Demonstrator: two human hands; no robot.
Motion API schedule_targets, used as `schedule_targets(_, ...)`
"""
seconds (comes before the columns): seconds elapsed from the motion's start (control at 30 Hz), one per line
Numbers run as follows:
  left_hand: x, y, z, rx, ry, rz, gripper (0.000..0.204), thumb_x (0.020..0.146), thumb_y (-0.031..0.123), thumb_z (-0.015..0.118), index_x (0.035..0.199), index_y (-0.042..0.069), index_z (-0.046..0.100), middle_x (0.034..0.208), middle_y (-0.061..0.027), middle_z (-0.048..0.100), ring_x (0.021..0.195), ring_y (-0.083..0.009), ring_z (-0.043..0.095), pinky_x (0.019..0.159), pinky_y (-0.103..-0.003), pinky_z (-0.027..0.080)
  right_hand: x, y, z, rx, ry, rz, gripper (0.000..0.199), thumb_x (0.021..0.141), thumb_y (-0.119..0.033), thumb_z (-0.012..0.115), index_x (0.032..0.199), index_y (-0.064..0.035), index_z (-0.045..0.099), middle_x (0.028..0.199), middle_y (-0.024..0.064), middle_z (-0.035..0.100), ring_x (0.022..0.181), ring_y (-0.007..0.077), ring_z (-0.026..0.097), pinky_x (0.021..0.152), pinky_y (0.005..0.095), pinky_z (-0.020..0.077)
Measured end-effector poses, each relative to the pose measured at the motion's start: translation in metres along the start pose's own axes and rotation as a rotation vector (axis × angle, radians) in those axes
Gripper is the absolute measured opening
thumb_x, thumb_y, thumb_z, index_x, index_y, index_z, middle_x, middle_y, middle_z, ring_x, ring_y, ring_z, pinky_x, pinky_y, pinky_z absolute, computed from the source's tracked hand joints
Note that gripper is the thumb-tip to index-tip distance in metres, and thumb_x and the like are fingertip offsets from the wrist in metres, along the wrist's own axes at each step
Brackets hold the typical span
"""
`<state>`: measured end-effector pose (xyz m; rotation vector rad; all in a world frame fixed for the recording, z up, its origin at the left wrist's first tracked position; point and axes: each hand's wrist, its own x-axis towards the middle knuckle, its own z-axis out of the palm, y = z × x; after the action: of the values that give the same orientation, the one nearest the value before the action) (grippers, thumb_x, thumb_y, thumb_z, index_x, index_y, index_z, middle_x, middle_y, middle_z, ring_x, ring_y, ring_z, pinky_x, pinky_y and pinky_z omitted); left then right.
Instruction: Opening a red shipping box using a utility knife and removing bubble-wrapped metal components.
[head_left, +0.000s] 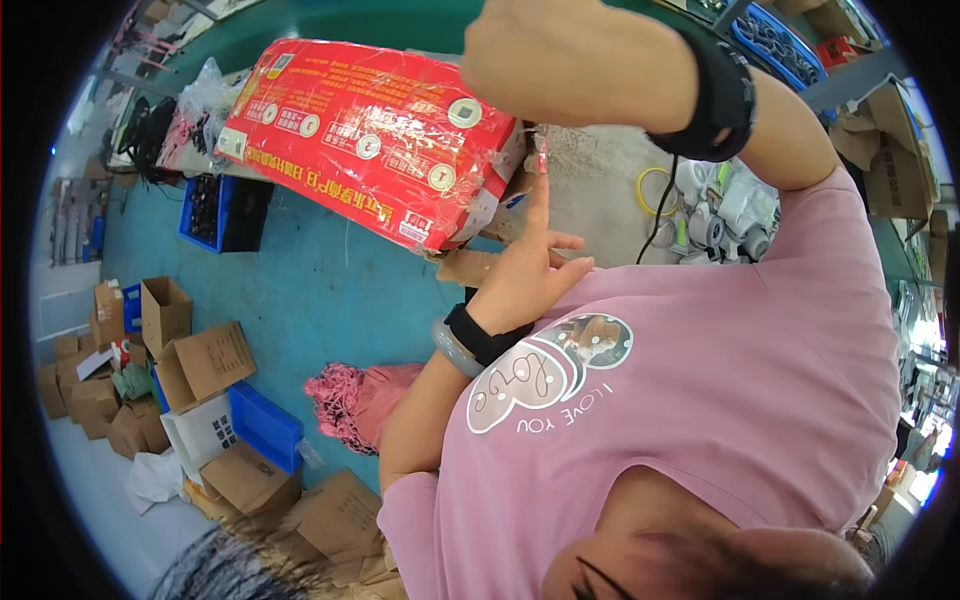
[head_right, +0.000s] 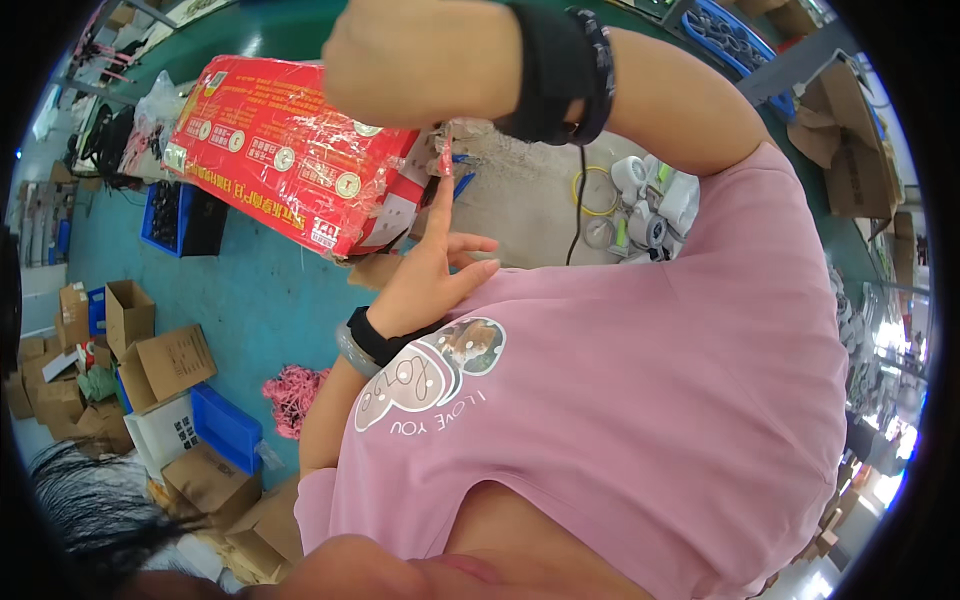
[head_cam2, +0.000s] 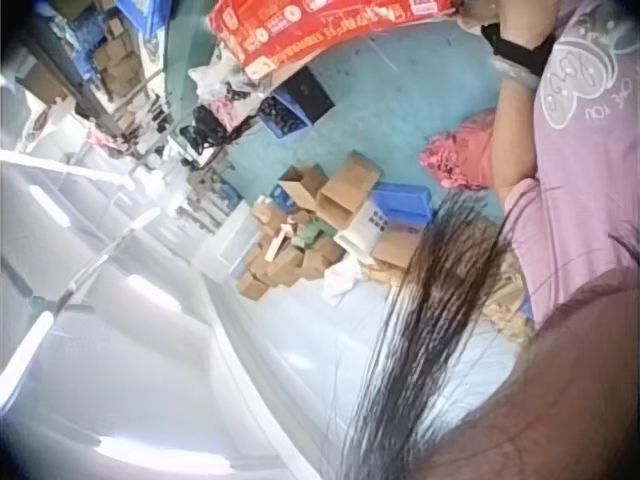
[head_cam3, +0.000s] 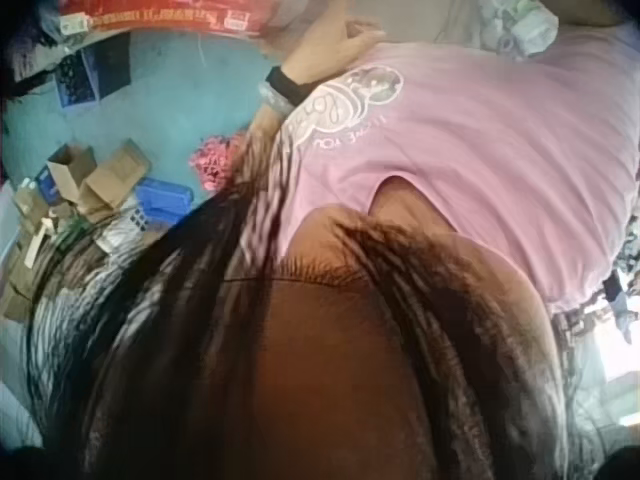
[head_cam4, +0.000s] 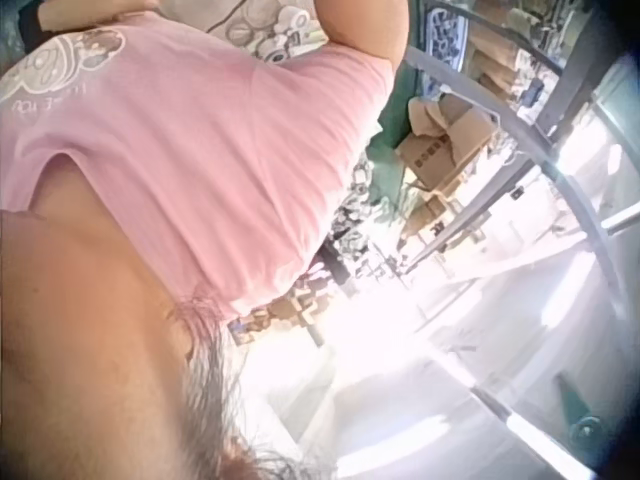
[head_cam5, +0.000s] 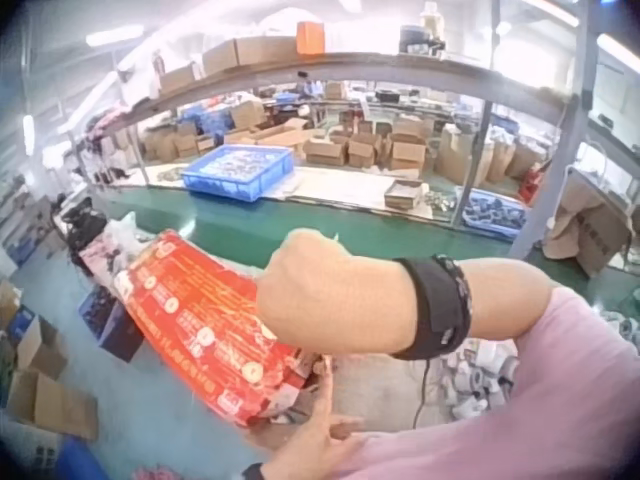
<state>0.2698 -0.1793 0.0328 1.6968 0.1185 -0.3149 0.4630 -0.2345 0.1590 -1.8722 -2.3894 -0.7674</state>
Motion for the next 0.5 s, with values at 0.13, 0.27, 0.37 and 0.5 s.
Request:
schedule_targets(0.13, -0.002, 0.002, -0.005, -0.055, 0.052, -0.035, 0.096, 0.093, 0.011, 0.065, 0.158, 0.01, -0.006, 0.119, -0.0159, 0.064, 0.094, -0.0179, 0.065, 0.076, -0.027, 0.053, -0.019, -0.002, 0.001, 0.404, -0.216, 0.119, 0.048, 0.082, -0.055, 0.069, 0.082, -0.0077, 0.065, 0.059, 0.0098, 0.059, 0.061, 0.0309, 0.062, 0.054, 0.039, 0.0461)
schedule_targets(0.27, -0.019, 0.001, -0.011, 0.299, 0.288, 0.172, 0.073, 0.09, 0.017, 0.07, 0.151, 0.006, 0.033, 0.112, -0.0165, 0.066, 0.09, -0.0213, 0.066, 0.077, -0.032, 0.053, -0.038, -0.023, 0.031, 0.601, -0.378, 0.305, 0.052, 0.081, -0.062, 0.067, 0.09, -0.0109, 0.065, 0.066, 0.0087, 0.063, 0.065, 0.0294, 0.064, 0.057, 0.0396, 0.0466)
schedule_targets(0.37, -0.042, -0.003, -0.024, 1.095, 0.242, 0.298, 0.047, 0.086, 0.03, 0.072, 0.125, 0.006, 0.062, 0.11, -0.0149, 0.067, 0.089, -0.0275, 0.066, 0.083, -0.04, 0.05, -0.071, -0.022, 0.047, 0.699, -0.41, 0.509, 0.058, 0.08, -0.068, 0.065, 0.094, -0.0118, 0.066, 0.076, 0.0086, 0.068, 0.075, 0.029, 0.067, 0.061, 0.0416, 0.0485)
schedule_targets(0.5, -0.07, -0.005, -0.034, 1.172, 0.06, 0.155, 0.037, 0.08, 0.038, 0.073, 0.098, 0.005, 0.069, 0.082, -0.0123, 0.068, 0.08, -0.0312, 0.064, 0.081, -0.044, 0.047, -0.099, -0.027, 0.069, 0.851, -0.191, 0.589, 0.057, 0.078, -0.066, 0.068, 0.093, -0.0112, 0.063, 0.075, 0.0084, 0.067, 0.073, 0.0294, 0.066, 0.06, 0.041, 0.0471)
